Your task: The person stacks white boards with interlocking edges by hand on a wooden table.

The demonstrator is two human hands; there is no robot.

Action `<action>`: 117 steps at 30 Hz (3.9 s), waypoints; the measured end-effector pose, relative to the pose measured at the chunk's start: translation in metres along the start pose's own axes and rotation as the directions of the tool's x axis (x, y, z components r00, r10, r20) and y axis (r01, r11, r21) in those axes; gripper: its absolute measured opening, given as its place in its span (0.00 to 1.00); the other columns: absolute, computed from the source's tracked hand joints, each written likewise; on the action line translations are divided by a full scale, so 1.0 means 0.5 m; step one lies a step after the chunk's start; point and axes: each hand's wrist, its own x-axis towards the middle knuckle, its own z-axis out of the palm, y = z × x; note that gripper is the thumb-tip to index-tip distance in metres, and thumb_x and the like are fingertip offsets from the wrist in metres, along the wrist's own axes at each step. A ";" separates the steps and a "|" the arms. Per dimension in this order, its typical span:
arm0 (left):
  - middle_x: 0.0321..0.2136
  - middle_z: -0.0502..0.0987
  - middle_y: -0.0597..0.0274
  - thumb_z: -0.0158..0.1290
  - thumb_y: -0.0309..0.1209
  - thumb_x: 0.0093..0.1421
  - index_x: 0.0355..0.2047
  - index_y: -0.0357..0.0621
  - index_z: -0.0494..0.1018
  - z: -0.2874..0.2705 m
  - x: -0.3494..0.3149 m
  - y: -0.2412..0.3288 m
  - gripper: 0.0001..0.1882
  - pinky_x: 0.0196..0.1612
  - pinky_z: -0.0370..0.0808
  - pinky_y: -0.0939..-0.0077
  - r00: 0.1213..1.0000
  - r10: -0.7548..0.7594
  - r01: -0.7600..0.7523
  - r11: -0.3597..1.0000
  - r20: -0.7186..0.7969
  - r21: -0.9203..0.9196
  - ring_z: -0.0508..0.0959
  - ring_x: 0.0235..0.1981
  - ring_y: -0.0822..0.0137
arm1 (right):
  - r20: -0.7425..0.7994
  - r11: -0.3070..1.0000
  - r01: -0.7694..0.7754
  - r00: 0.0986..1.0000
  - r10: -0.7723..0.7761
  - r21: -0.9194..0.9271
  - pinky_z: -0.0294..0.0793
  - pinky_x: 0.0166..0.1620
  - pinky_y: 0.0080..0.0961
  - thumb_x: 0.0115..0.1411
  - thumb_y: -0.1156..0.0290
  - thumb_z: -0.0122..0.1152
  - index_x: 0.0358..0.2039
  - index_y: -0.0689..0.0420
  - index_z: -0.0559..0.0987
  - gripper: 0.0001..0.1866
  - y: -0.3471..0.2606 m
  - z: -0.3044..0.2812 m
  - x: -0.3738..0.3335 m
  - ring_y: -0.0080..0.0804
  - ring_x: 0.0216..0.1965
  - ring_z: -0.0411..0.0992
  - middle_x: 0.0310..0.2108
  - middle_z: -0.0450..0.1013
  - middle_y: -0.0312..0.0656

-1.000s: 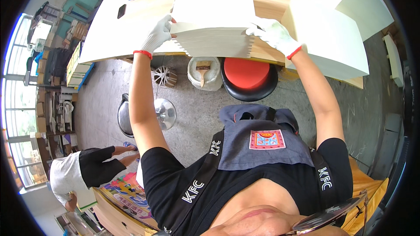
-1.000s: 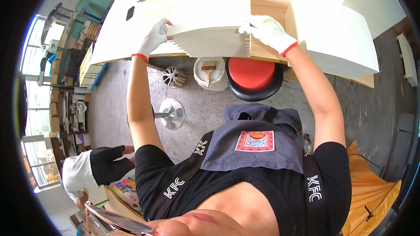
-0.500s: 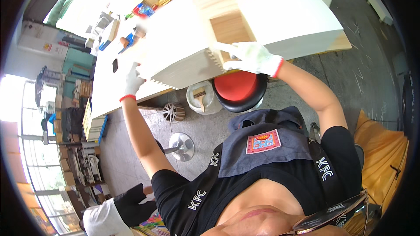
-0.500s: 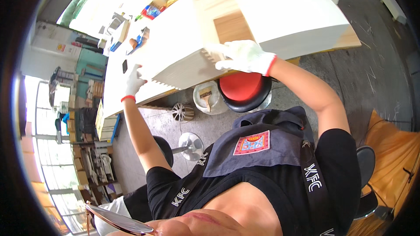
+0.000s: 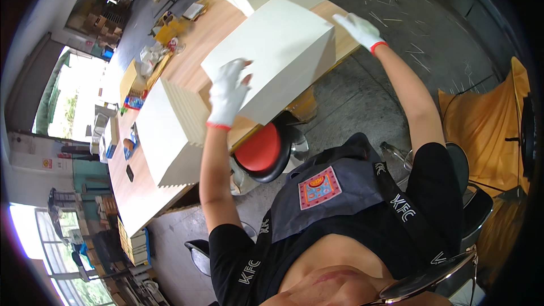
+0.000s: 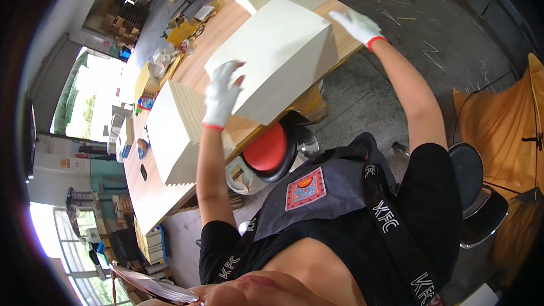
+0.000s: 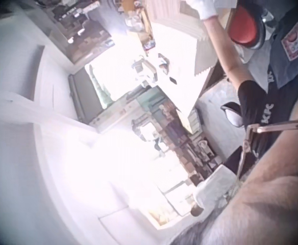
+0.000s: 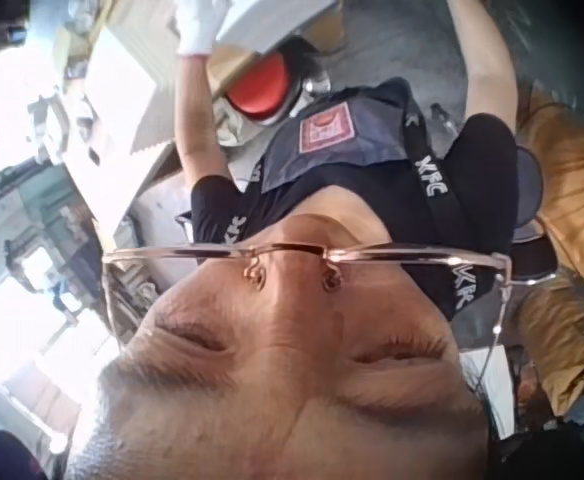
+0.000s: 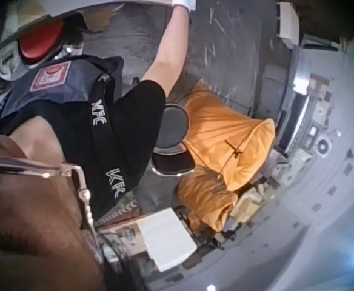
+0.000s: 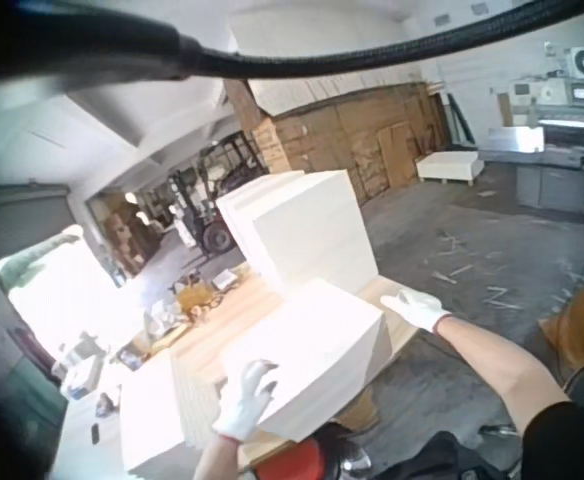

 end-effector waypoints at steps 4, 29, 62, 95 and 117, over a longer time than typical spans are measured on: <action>0.51 0.76 0.61 0.55 0.29 0.59 0.48 0.58 0.77 0.162 0.132 0.039 0.16 0.53 0.75 0.60 0.996 -0.003 0.000 0.999 0.091 0.034 0.73 0.54 0.54 | 0.198 0.991 0.109 0.976 -0.093 -0.072 0.72 0.43 0.37 0.60 0.27 0.44 0.37 0.53 0.77 0.37 -0.068 0.008 -0.002 0.42 0.39 0.77 0.34 0.77 0.46; 0.51 0.78 0.55 0.61 0.30 0.58 0.50 0.42 0.76 0.288 0.243 0.058 0.19 0.59 0.71 0.67 0.970 -0.050 0.172 0.834 0.239 -0.525 0.76 0.56 0.59 | -0.099 0.895 0.176 0.984 -0.148 0.411 0.71 0.45 0.39 0.66 0.34 0.37 0.44 0.48 0.79 0.33 -0.090 0.094 0.027 0.49 0.42 0.75 0.38 0.78 0.44; 0.28 0.74 0.60 0.58 0.30 0.62 0.54 0.52 0.76 0.273 0.228 0.089 0.18 0.38 0.72 0.76 0.989 -0.096 0.132 0.913 0.111 -0.385 0.73 0.30 0.68 | -0.250 0.897 0.340 0.929 -0.273 0.284 0.72 0.38 0.43 0.69 0.39 0.37 0.41 0.49 0.78 0.28 -0.090 0.100 0.017 0.50 0.36 0.75 0.32 0.77 0.45; 0.45 0.81 0.61 0.54 0.29 0.65 0.51 0.44 0.76 0.285 0.231 0.082 0.15 0.43 0.75 0.74 0.997 0.045 -0.022 0.946 0.065 -0.325 0.79 0.39 0.69 | -0.219 0.910 0.281 0.950 -0.221 0.305 0.72 0.38 0.44 0.69 0.40 0.39 0.39 0.51 0.78 0.28 -0.094 0.104 0.022 0.52 0.35 0.75 0.31 0.77 0.48; 0.40 0.80 0.61 0.53 0.29 0.65 0.48 0.46 0.77 0.293 0.229 0.077 0.12 0.41 0.75 0.73 0.998 0.066 -0.068 0.948 -0.017 -0.312 0.78 0.36 0.66 | -0.230 0.911 0.293 0.946 -0.230 0.291 0.73 0.39 0.43 0.69 0.40 0.39 0.41 0.51 0.77 0.28 -0.095 0.108 0.020 0.51 0.36 0.75 0.32 0.77 0.49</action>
